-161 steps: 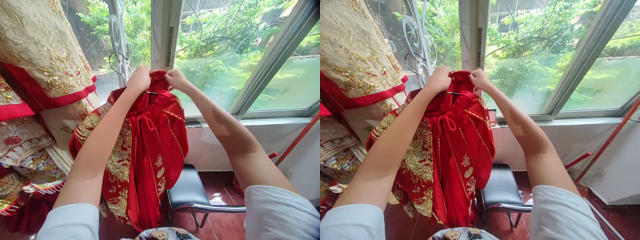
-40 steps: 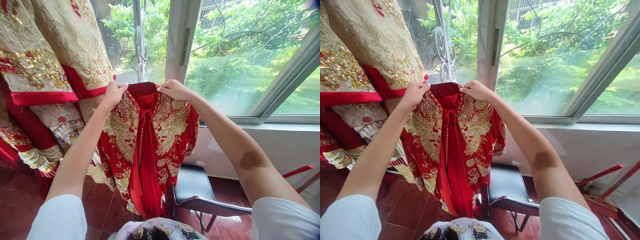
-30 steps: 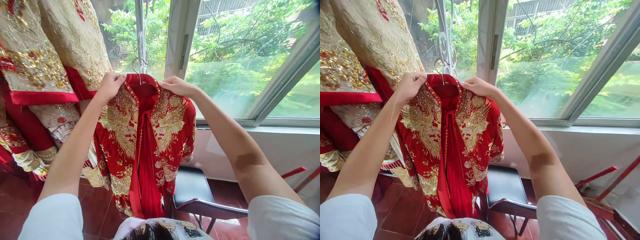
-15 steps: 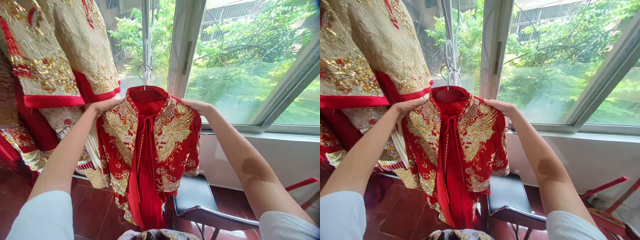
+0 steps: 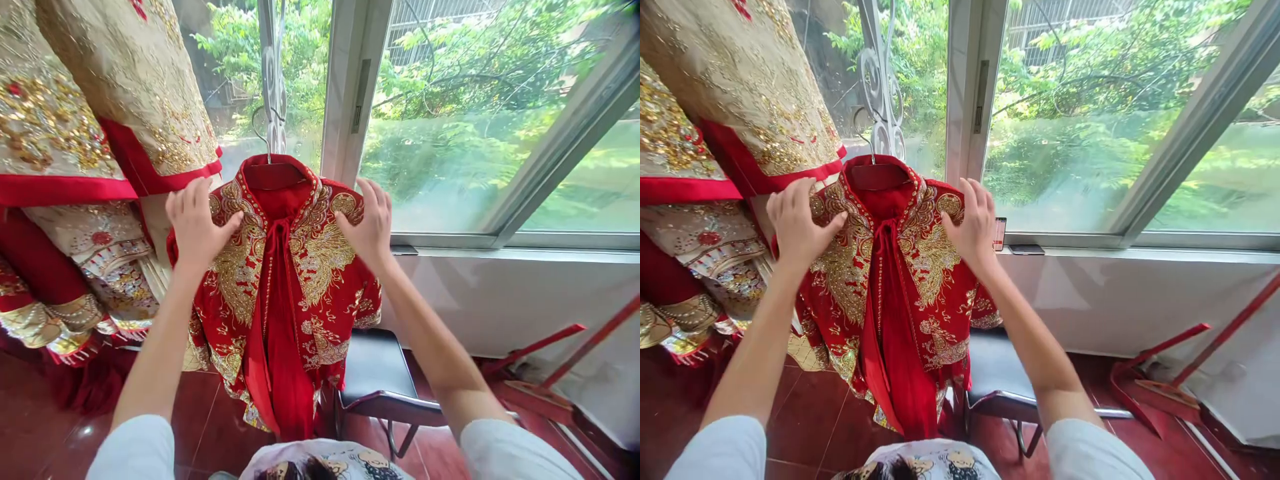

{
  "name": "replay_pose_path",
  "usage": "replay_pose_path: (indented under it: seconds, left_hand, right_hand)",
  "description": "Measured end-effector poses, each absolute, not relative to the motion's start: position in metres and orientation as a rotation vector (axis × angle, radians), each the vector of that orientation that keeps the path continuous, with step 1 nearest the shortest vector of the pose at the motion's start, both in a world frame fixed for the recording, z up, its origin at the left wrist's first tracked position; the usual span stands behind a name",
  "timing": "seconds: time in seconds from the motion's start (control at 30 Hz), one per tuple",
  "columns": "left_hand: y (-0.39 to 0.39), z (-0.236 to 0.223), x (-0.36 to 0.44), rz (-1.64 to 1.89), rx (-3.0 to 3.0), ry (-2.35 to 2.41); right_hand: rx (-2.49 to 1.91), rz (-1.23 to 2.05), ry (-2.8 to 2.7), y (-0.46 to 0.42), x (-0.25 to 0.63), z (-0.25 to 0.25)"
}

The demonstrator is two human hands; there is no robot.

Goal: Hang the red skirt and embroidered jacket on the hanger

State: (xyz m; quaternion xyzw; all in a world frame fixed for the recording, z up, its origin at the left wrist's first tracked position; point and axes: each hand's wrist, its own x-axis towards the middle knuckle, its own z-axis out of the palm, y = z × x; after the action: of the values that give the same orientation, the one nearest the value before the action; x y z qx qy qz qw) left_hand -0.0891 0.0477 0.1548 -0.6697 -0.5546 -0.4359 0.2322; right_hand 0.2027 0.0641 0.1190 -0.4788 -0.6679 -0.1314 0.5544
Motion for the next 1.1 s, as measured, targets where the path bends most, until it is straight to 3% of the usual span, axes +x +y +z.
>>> replay_pose_path:
  seconds: [0.2,0.3,0.63,0.9,1.1]
  left_hand:
    - [0.003,0.008,-0.057,-1.177,-1.619,-1.577]
    - [-0.010,-0.029,-0.067,-1.195,-1.514,-1.670]
    - [-0.026,-0.069,-0.080,-1.041,-1.591,-1.764]
    - [-0.039,-0.060,-0.094,-1.145,-1.746,-1.796]
    - [-0.052,-0.054,-0.096,-0.885,-1.894,-1.750]
  right_hand:
    - [-1.338,-0.675,-1.526,0.016,0.131,-0.034]
    - [-1.453,-0.705,-1.458,0.024,0.138,-0.069]
    - [-1.600,-0.658,-1.617,0.047,0.149,-0.093]
    - [-1.528,-0.582,-1.451,0.029,0.170,-0.085]
    - [-1.823,-0.361,-1.674,0.022,0.184,-0.069]
